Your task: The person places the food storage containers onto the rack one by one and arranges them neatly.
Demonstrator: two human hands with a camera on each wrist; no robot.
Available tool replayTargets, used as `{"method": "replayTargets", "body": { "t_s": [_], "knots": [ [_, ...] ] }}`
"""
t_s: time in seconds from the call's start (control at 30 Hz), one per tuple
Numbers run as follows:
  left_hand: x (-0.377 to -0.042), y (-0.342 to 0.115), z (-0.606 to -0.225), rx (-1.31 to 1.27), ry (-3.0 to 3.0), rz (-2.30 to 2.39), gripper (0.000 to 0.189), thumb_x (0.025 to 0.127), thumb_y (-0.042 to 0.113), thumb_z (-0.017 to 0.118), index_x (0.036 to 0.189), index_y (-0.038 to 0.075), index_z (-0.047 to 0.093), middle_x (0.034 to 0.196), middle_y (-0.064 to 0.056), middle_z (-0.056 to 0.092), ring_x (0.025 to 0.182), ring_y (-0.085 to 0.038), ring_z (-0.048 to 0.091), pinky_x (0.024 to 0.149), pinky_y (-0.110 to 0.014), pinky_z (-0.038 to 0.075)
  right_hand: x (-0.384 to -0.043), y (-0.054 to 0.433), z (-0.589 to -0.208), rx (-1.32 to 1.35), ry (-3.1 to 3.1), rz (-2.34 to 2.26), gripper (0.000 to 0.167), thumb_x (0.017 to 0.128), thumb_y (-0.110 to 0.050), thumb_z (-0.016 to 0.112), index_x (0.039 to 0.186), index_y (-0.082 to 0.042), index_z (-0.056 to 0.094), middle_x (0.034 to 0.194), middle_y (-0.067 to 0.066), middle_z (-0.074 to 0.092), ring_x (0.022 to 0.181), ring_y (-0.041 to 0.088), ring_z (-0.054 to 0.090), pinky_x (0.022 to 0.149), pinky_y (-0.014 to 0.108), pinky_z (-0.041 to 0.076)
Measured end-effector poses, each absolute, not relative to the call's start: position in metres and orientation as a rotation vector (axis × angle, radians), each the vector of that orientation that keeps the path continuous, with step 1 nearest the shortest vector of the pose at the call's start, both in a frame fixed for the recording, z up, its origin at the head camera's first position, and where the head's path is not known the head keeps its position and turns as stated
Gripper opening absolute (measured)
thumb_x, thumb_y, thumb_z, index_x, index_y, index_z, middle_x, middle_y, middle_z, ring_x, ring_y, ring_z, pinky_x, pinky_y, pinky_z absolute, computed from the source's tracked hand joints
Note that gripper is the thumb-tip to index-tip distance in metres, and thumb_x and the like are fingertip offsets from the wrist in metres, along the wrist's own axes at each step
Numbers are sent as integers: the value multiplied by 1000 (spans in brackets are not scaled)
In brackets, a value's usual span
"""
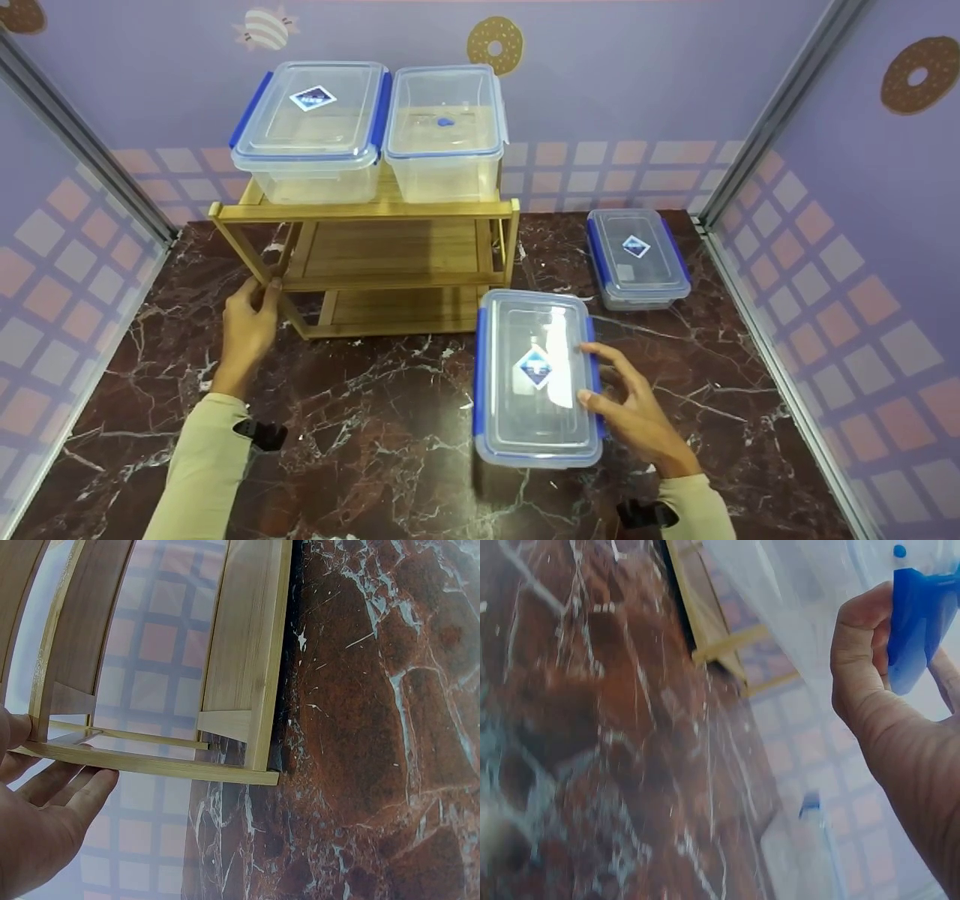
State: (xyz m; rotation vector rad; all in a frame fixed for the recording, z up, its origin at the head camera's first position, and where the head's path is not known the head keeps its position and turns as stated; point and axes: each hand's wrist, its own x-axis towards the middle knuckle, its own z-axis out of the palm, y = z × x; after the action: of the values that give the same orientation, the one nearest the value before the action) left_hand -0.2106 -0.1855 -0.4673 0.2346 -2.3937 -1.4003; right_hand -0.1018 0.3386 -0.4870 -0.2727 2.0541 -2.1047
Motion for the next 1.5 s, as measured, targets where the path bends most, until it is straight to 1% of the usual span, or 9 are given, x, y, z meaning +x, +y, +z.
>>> {"method": "replayTargets", "body": {
  "t_s": [0.13,0.23,0.37,0.63,1.0,1.17,1.23,1.37,1.5],
  "knots": [
    [-211,-185,-468,237,-2388,-1400,32,106,23,54,129,4,64,107,-19,68,98,-33,60,91,-52,46,-104,324,-481,-325,2049,-2090,64,94,11,56,151,-7,34,139,27,38,111,40,61,75,61,56],
    [-211,-185,-468,230,-2389,-1408,32,107,24,53,128,3,64,109,-20,68,98,-33,62,90,-52,48,-107,312,-476,-379,2047,-2085,64,93,12,57,150,-6,36,140,27,38,113,39,60,76,60,56],
    [-211,-185,-468,223,-2393,-1409,32,107,26,52,126,3,64,113,-20,69,103,-34,63,92,-53,48,-114,293,-470,-448,2027,-2075,64,92,11,59,150,-6,37,140,29,38,112,39,61,75,60,56],
    [-211,-185,-468,241,-2406,-1388,30,106,26,53,124,4,65,111,-19,68,103,-34,62,92,-54,47,-136,252,-460,-552,2031,-2044,66,89,8,65,148,-9,43,136,34,44,110,41,61,73,59,56],
    [-211,-186,-469,245,-2398,-1401,32,107,27,53,127,4,64,115,-20,69,111,-35,62,97,-54,45,-169,189,-442,-588,1901,-2105,66,91,0,69,150,-13,43,127,30,53,101,42,65,76,59,56],
    [-212,-187,-470,244,-2395,-1392,33,106,26,54,128,3,64,118,-21,68,116,-37,62,99,-54,44,-185,166,-433,-593,1907,-2104,66,90,-2,71,150,-12,45,127,28,51,101,41,63,75,57,57],
    [-212,-187,-469,239,-2387,-1396,32,106,24,54,127,2,64,115,-21,69,112,-37,63,97,-53,46,-191,157,-431,-597,1924,-2095,67,89,-2,72,150,-12,45,128,26,51,103,39,61,77,55,58],
    [-213,-187,-469,233,-2372,-1399,29,106,22,55,124,2,65,106,-20,70,97,-34,64,90,-49,50,-199,141,-424,-569,1957,-2072,67,90,-4,73,151,-12,45,129,22,53,104,35,60,79,50,58],
    [-213,-186,-469,234,-2366,-1381,29,106,21,55,124,2,66,94,-18,69,82,-31,64,79,-46,52,-206,129,-417,-498,1957,-2072,67,90,-7,73,151,-15,46,128,21,55,97,31,63,74,42,60]
  ]
}}
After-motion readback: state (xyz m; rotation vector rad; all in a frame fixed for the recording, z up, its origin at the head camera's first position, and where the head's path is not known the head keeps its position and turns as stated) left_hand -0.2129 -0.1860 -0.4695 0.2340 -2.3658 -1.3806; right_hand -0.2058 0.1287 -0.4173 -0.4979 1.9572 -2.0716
